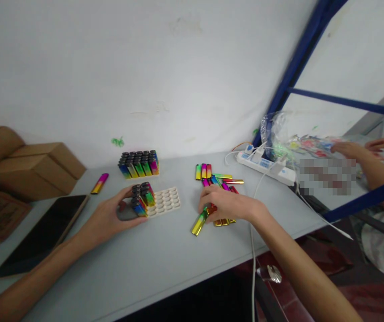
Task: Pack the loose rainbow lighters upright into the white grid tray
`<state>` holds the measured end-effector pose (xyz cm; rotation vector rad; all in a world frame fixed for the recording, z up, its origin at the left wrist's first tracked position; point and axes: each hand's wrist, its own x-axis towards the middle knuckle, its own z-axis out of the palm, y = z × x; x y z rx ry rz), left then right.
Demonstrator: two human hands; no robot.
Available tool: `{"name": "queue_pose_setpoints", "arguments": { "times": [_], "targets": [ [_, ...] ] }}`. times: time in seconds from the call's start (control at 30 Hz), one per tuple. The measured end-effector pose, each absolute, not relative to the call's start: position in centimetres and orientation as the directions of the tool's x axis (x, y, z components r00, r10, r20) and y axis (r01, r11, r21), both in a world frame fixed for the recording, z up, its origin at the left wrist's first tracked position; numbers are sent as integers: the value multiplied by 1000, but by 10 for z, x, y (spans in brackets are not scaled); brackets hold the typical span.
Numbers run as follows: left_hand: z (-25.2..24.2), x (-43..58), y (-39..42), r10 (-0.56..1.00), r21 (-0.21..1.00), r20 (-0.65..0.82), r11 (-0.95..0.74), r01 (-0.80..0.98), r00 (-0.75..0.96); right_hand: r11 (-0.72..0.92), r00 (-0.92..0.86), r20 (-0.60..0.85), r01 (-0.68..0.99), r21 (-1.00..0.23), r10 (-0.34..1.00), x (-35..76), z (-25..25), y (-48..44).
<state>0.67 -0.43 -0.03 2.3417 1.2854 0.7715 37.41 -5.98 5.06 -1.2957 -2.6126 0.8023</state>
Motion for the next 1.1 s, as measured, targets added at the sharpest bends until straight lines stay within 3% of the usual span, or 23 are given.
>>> {"name": "queue_pose_setpoints", "arguments": {
  "times": [0.17, 0.33, 0.43, 0.67, 0.83, 1.1],
  "targets": [
    [4, 7, -6, 864, 541, 250, -499, 677, 437, 538, -661, -21, 628, -562, 750, 359, 47, -37],
    [5, 7, -8, 857, 560, 264, -509, 653, 442, 503, -558, 182, 499, -706, 810, 349, 50, -18],
    [3, 6, -7, 856, 559, 272, -513, 652, 440, 456, -513, 223, 390, -800, 829, 341, 54, -10],
    [3, 6, -8, 858, 563, 259, -508, 652, 444, 316, -339, 297, 2, -949, 893, 313, 42, -6],
    [4, 6, -8, 855, 562, 263, -513, 649, 448, 49, -434, 202, -338, -940, 878, 300, 27, -15],
    [-1, 4, -6, 856, 554, 262, -512, 657, 446, 41, -294, 103, -212, -976, 950, 294, 29, -20]
  ]
}}
